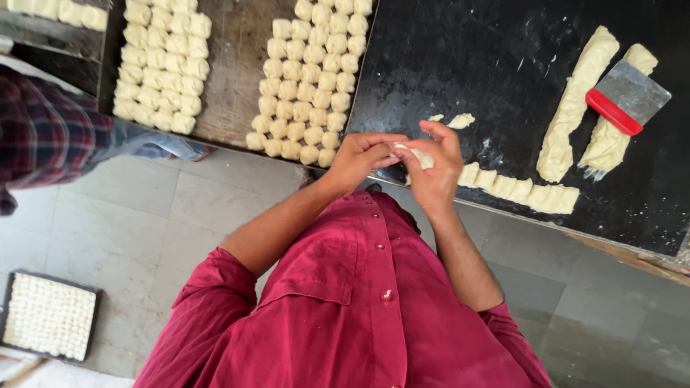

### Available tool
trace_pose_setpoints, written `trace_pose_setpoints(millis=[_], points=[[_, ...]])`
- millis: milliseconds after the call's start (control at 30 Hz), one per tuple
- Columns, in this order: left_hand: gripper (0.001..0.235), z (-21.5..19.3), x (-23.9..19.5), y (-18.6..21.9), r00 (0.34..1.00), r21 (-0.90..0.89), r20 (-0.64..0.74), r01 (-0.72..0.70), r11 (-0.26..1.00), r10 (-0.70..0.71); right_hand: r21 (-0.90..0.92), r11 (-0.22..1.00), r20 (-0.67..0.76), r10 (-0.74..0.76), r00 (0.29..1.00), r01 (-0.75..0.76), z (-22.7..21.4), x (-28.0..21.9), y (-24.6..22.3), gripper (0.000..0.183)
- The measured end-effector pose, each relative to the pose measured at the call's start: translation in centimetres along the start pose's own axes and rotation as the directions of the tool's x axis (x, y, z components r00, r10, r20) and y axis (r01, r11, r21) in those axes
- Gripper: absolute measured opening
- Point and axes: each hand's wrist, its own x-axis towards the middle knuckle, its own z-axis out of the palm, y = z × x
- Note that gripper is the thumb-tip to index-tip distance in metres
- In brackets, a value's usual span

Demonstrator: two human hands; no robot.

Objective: The person cuts strips of dough into small pieces using a bench scraper, then rolls each piece into a ball by hand. The finished dough balls are placed in neat rows on a metal tray.

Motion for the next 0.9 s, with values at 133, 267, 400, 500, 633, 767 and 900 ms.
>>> trace_pose_setpoints(millis=[133, 267, 400, 500, 633, 767, 900], points=[[0.018, -0.4, 0.1, 3.2, 0.914, 0.306, 0.180, -0.402, 0.863, 0.363, 0.323, 0.833, 0.077, 0.450, 0.890, -0.449, 1.4, 0.8, -0.5, 0.029], [0.065, -0.3, 0.2, 5.2, 0.969, 0.515, 0.078, -0.240, 0.823, 0.234, 0.002, 0.995, 0.055, 0.098, 0.994, -0.098, 1.2, 1.3, -2.8, 0.022], [0.035, -1.3, 2.1, 4.5, 0.953, 0.358, 0.281, 0.007, 0.934, -0.115, 0.023, 0.989, -0.004, 0.149, 0.989, -0.149, 2.0, 2.2, -3.5, 0.015], [0.038, -0.6, 2.0, 4.0, 0.953, 0.118, 0.234, 0.168, 0.979, -0.192, -0.163, 0.986, -0.153, -0.005, 0.988, -0.020, 1.6, 2.0, -3.6, 0.015], [0.040, 0.3, 1.8, 4.0, 0.950, -0.228, 0.259, 0.236, 0.945, -0.174, -0.105, 0.993, -0.079, -0.060, 0.995, 0.051, 1.4, 1.0, -3.7, 0.018], [0.021, 0.9, 1.6, 2.5, 0.963, -0.292, 0.095, 0.268, 0.918, -0.251, -0.183, 0.962, -0.031, -0.212, 0.977, 0.203, 1.3, 0.3, -2.7, 0.015], [0.028, 1.0, 1.4, -0.7, 0.989, -0.110, -0.097, 0.101, 0.989, -0.112, -0.082, 0.996, 0.003, 0.036, 0.999, -0.036, 0.3, -0.7, -0.9, 0.012]])
